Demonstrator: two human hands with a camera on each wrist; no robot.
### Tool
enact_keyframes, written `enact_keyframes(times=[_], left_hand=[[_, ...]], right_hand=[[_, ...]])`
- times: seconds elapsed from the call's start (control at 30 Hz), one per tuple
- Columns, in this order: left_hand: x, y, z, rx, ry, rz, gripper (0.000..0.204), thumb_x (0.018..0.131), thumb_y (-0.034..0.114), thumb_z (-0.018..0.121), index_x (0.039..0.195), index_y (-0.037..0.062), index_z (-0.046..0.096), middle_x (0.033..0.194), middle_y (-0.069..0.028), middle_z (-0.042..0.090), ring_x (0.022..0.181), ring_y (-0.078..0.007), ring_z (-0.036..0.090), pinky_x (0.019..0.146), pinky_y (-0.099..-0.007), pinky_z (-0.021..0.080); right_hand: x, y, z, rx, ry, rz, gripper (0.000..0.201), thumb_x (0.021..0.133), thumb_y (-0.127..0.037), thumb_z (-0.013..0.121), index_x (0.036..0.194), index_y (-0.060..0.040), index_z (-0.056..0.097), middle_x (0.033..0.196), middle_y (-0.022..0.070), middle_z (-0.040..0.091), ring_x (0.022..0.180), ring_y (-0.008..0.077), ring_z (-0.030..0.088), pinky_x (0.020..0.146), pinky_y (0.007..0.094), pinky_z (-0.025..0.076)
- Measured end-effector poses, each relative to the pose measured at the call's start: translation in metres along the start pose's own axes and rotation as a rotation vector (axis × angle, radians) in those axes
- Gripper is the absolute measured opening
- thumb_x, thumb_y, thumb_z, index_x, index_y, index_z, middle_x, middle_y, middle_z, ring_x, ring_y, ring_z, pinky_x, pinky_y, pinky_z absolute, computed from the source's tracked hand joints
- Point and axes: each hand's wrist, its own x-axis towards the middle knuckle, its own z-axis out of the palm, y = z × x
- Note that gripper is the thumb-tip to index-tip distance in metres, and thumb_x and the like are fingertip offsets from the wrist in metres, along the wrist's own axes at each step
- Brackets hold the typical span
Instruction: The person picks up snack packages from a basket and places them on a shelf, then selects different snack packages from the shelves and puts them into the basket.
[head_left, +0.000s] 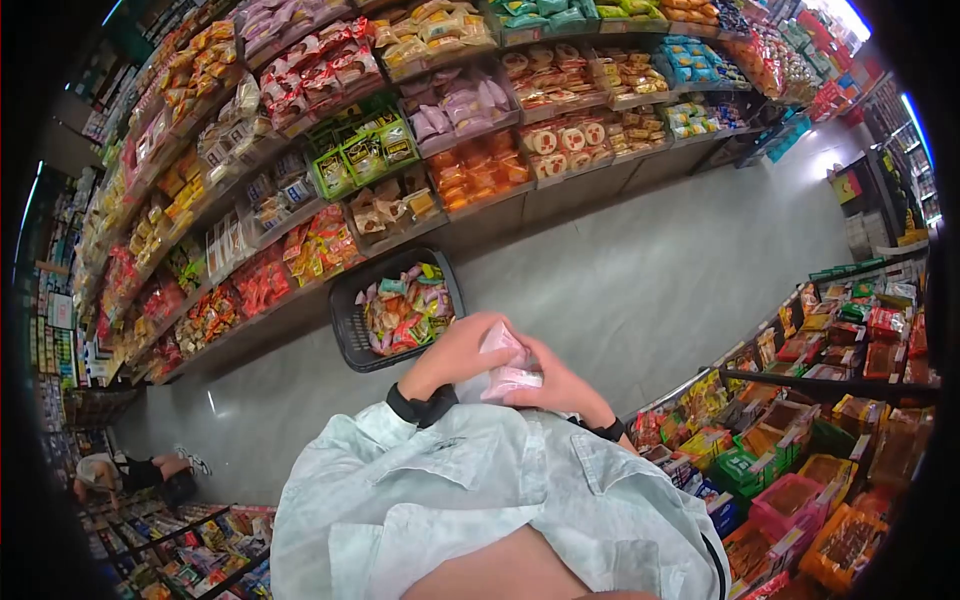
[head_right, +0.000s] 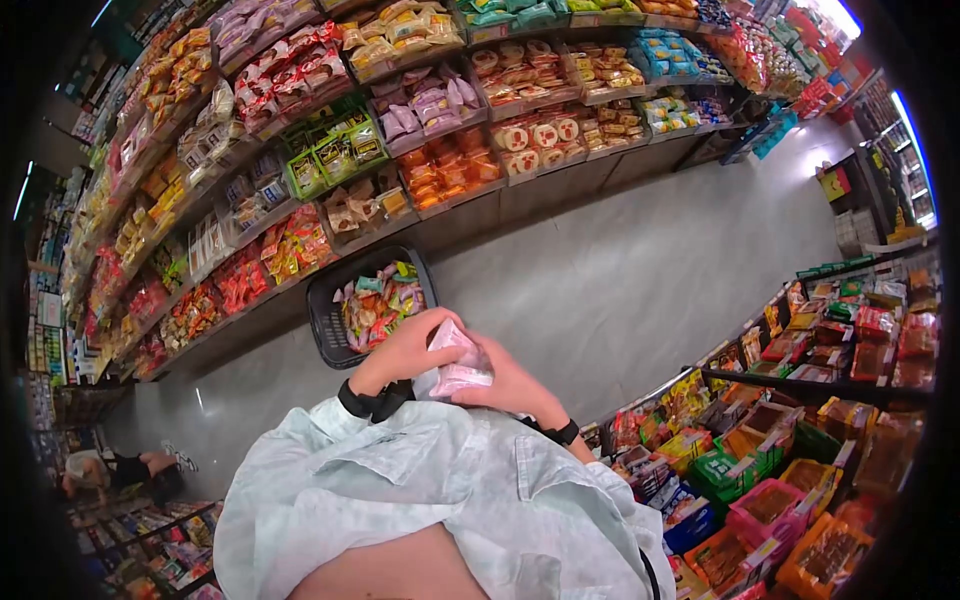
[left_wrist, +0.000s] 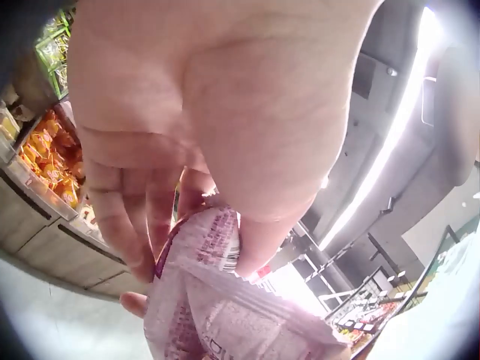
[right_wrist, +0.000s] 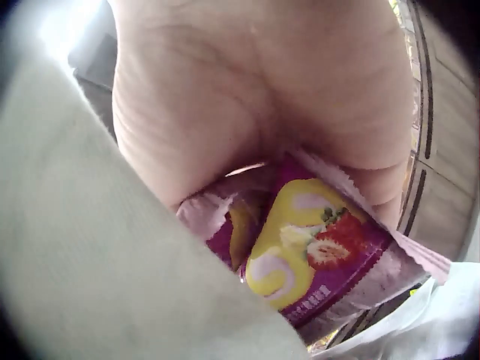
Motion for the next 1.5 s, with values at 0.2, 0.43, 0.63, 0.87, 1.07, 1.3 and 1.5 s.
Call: enact_keyframes(times=[0.2, 0.43, 0.63, 0.87, 1.07, 1.3, 1.5], left_hand=[[0.054, -0.041, -0.016, -0.270, 0.248, -0.041, 0.037, 0.086, 0.019, 0.080, 0.116, 0.0052, 0.064, 0.105, -0.0067, 0.066, 0.094, -0.0176, 0.065, 0.083, -0.0327, 0.053], [0.157, -0.066, -0.099, -0.006, 0.653, 0.145, 0.031, 0.078, 0.004, 0.079, 0.104, 0.0046, 0.062, 0.115, -0.0133, 0.062, 0.108, -0.0332, 0.062, 0.093, -0.0396, 0.050], [0.215, -0.096, -0.173, 0.085, 0.768, 0.117, 0.028, 0.080, 0.010, 0.081, 0.097, 0.0052, 0.060, 0.123, -0.0153, 0.059, 0.115, -0.0341, 0.060, 0.098, -0.0397, 0.049], [0.259, -0.149, -0.207, 0.170, 0.751, -0.009, 0.022, 0.085, 0.016, 0.078, 0.102, 0.0076, 0.066, 0.134, -0.0170, 0.057, 0.120, -0.0355, 0.060, 0.098, -0.0409, 0.050], [0.307, -0.184, -0.229, 0.353, 0.821, -0.101, 0.020, 0.080, 0.003, 0.072, 0.099, 0.0055, 0.067, 0.131, -0.0190, 0.059, 0.118, -0.0413, 0.060, 0.102, -0.0450, 0.048], [0.369, -0.170, -0.274, 0.514, 0.775, -0.097, 0.039, 0.072, -0.009, 0.062, 0.108, 0.0040, 0.062, 0.119, -0.0178, 0.062, 0.116, -0.0401, 0.059, 0.102, -0.0453, 0.047], [0.384, -0.196, -0.288, 0.737, 0.483, -0.170, 0.039, 0.070, -0.010, 0.062, 0.106, 0.0062, 0.063, 0.115, -0.0148, 0.063, 0.113, -0.0396, 0.059, 0.098, -0.0473, 0.048]], right_hand=[[0.051, -0.004, -0.037, -0.030, 0.187, 0.028, 0.121, 0.072, -0.036, 0.094, 0.163, -0.0026, 0.021, 0.154, 0.0249, 0.047, 0.144, 0.0345, 0.047, 0.116, 0.0426, 0.040], [0.123, -0.048, -0.103, -0.047, 0.175, 0.188, 0.066, 0.084, -0.025, 0.084, 0.140, -0.0007, 0.060, 0.130, 0.0146, 0.068, 0.118, 0.0223, 0.064, 0.103, 0.0353, 0.050], [0.199, -0.070, -0.133, -0.119, 0.165, 0.250, 0.063, 0.085, -0.027, 0.083, 0.137, -0.0003, 0.060, 0.126, 0.0140, 0.070, 0.113, 0.0220, 0.066, 0.098, 0.0347, 0.052], [0.270, -0.084, -0.182, -0.079, 0.090, 0.247, 0.057, 0.087, -0.024, 0.082, 0.135, -0.0015, 0.062, 0.115, 0.0090, 0.071, 0.103, 0.0164, 0.067, 0.090, 0.0313, 0.054], [0.354, -0.083, -0.255, -0.196, -0.032, 0.106, 0.056, 0.087, -0.028, 0.084, 0.132, -0.0022, 0.064, 0.113, 0.0086, 0.072, 0.100, 0.0160, 0.068, 0.089, 0.0315, 0.054], [0.452, -0.116, -0.329, -0.233, -0.174, -0.061, 0.059, 0.086, -0.032, 0.085, 0.130, 0.0012, 0.063, 0.114, 0.0108, 0.072, 0.104, 0.0179, 0.069, 0.090, 0.0332, 0.055], [0.482, -0.112, -0.378, -0.233, -0.302, -0.078, 0.064, 0.087, -0.039, 0.083, 0.132, 0.0007, 0.063, 0.112, 0.0093, 0.072, 0.099, 0.0178, 0.070, 0.088, 0.0331, 0.055]])
